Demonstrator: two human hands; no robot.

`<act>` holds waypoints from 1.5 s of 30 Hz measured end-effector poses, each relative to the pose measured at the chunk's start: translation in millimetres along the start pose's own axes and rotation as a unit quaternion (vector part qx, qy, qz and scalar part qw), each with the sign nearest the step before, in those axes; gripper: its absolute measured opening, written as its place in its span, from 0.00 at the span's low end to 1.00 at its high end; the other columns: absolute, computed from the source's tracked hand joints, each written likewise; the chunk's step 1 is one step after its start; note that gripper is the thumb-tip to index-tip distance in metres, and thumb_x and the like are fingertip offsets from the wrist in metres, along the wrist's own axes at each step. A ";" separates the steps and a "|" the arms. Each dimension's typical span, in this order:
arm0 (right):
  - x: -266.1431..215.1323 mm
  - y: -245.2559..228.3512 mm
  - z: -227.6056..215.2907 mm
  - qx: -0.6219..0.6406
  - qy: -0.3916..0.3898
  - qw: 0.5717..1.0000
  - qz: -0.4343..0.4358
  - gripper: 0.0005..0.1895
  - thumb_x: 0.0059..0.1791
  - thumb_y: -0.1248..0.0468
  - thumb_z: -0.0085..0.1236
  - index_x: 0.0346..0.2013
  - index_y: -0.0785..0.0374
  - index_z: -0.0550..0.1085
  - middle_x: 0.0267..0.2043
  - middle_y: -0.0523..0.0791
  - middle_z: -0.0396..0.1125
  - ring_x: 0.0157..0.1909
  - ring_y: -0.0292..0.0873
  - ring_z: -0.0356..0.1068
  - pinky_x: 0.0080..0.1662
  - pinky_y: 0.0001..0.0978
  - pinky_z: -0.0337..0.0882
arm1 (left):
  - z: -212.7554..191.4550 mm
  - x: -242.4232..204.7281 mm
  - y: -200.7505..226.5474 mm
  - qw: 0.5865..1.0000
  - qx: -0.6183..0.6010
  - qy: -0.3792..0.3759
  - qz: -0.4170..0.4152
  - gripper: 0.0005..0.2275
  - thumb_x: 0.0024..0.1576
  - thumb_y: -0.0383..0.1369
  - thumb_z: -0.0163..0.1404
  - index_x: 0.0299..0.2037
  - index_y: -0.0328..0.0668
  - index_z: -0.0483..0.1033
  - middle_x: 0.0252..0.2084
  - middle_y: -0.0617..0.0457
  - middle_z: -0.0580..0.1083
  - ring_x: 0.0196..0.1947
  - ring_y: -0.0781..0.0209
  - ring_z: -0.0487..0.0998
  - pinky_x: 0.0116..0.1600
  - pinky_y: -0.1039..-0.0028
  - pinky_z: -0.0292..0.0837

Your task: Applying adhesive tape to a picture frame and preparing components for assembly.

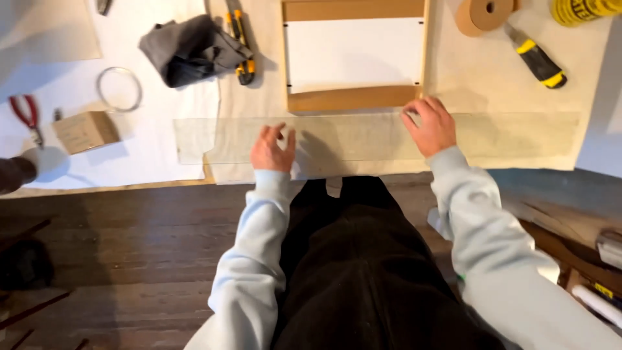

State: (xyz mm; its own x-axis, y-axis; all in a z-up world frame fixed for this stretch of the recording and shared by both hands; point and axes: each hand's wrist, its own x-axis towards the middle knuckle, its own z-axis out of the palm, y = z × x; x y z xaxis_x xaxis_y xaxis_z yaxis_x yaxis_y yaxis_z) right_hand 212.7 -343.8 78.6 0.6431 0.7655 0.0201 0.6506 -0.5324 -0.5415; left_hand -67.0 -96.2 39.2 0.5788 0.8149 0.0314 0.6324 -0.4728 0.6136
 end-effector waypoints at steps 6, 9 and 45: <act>16.7 6.7 -0.8 -0.058 -0.019 0.997 -0.049 0.06 0.53 0.66 0.69 0.41 0.59 0.78 0.47 0.44 0.71 0.53 0.51 0.71 0.52 0.45 0.74 | 6.9 30.3 3.1 1.000 0.010 -0.004 -0.012 0.08 0.57 0.37 0.64 0.44 0.50 0.84 0.37 0.56 0.76 0.35 0.51 0.80 0.39 0.61 0.75; 15.1 8.6 -4.6 -0.063 -0.029 0.997 -0.030 0.05 0.54 0.68 0.68 0.43 0.60 0.78 0.47 0.44 0.71 0.53 0.51 0.71 0.51 0.45 0.73 | 9.7 35.0 2.5 1.000 0.002 0.001 -0.012 0.06 0.58 0.36 0.63 0.42 0.50 0.84 0.38 0.56 0.76 0.35 0.51 0.80 0.40 0.62 0.75; 75.5 -150.9 115.1 -0.044 -0.097 0.979 -0.176 0.04 0.51 0.69 0.65 0.40 0.62 0.79 0.43 0.46 0.70 0.50 0.50 0.72 0.49 0.43 0.74 | 20.0 45.5 -8.1 0.999 -0.032 0.025 -0.021 0.03 0.55 0.32 0.64 0.33 0.50 0.82 0.36 0.58 0.75 0.42 0.54 0.80 0.44 0.64 0.76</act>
State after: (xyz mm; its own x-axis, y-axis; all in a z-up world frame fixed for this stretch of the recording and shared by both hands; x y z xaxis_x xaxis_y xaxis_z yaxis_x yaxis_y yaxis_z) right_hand 116.6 -164.0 65.1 0.2909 0.9563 0.0282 0.8555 -0.2468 -0.4552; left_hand -35.5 -62.0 19.9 0.5255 0.8497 0.0435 0.6203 -0.4176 0.6640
